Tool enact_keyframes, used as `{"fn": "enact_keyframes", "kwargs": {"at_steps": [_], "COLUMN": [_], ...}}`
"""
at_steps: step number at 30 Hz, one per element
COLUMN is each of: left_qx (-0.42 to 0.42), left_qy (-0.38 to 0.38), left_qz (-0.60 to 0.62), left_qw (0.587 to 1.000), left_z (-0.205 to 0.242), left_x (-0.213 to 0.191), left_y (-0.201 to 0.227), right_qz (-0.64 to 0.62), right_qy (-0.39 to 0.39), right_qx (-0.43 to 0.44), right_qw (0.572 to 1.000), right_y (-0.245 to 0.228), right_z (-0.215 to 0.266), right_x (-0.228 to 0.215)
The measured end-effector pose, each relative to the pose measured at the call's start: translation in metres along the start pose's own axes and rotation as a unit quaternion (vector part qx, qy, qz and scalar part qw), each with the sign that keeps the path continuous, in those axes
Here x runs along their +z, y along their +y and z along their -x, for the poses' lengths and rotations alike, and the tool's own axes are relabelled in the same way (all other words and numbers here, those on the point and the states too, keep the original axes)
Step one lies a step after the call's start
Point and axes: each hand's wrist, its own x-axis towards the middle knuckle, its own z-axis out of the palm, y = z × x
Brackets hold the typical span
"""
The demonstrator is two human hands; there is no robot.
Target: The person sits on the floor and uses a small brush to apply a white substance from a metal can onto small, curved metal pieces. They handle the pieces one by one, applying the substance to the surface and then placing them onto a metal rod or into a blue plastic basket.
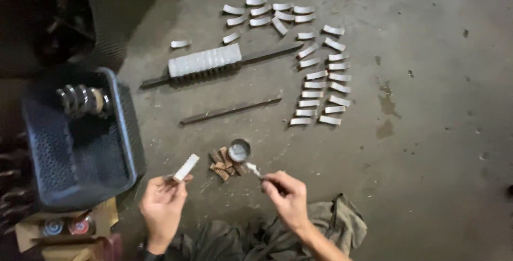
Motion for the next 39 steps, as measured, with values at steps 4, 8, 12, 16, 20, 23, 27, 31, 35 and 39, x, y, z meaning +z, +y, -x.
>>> {"fn": "enact_keyframes", "kwargs": {"at_steps": [4, 8, 12, 16, 20, 23, 27, 31, 35, 39], "left_qx": [-0.039, -0.053, -0.023, 0.034, 0.093, 0.032, 0.074, 0.073, 0.086, 0.111], "left_qy": [-0.052, -0.112, -0.147, -0.169, -0.115, -0.089, -0.070, -0.167, -0.240, -0.199], "left_qz": [-0.042, -0.110, -0.260, -0.285, -0.227, -0.201, -0.231, -0.248, -0.419, -0.402], "left_qw": [0.997, 0.986, 0.954, 0.943, 0.963, 0.975, 0.968, 0.952, 0.872, 0.887], "left_z": [-0.045, -0.085, -0.127, -0.174, -0.215, -0.226, -0.232, -0.208, -0.152, -0.081], "left_x": [0.022, 0.065, 0.134, 0.216, 0.297, 0.325, 0.287, 0.183, 0.066, 0.023], "left_y": [0.014, 0.029, 0.042, 0.010, -0.049, -0.082, -0.080, -0.030, -0.012, -0.060], "right_qz": [-0.019, -0.054, -0.045, -0.067, -0.096, -0.070, -0.062, -0.076, -0.058, -0.018], "right_qy": [0.028, 0.028, 0.032, 0.034, 0.025, 0.023, 0.031, 0.041, 0.057, 0.022], "right_qx": [0.018, 0.032, 0.009, 0.037, 0.045, 0.025, 0.073, 0.046, 0.058, 0.020], "right_qw": [0.999, 0.998, 0.998, 0.997, 0.994, 0.997, 0.995, 0.995, 0.995, 0.999], "right_y": [0.019, 0.034, 0.049, 0.064, 0.065, 0.050, 0.055, 0.043, 0.036, 0.009], "right_z": [0.010, 0.015, 0.012, 0.007, -0.002, -0.009, -0.005, -0.008, -0.004, -0.003], "right_x": [-0.006, -0.018, -0.028, -0.025, -0.030, -0.044, -0.053, -0.047, -0.042, -0.033]}}
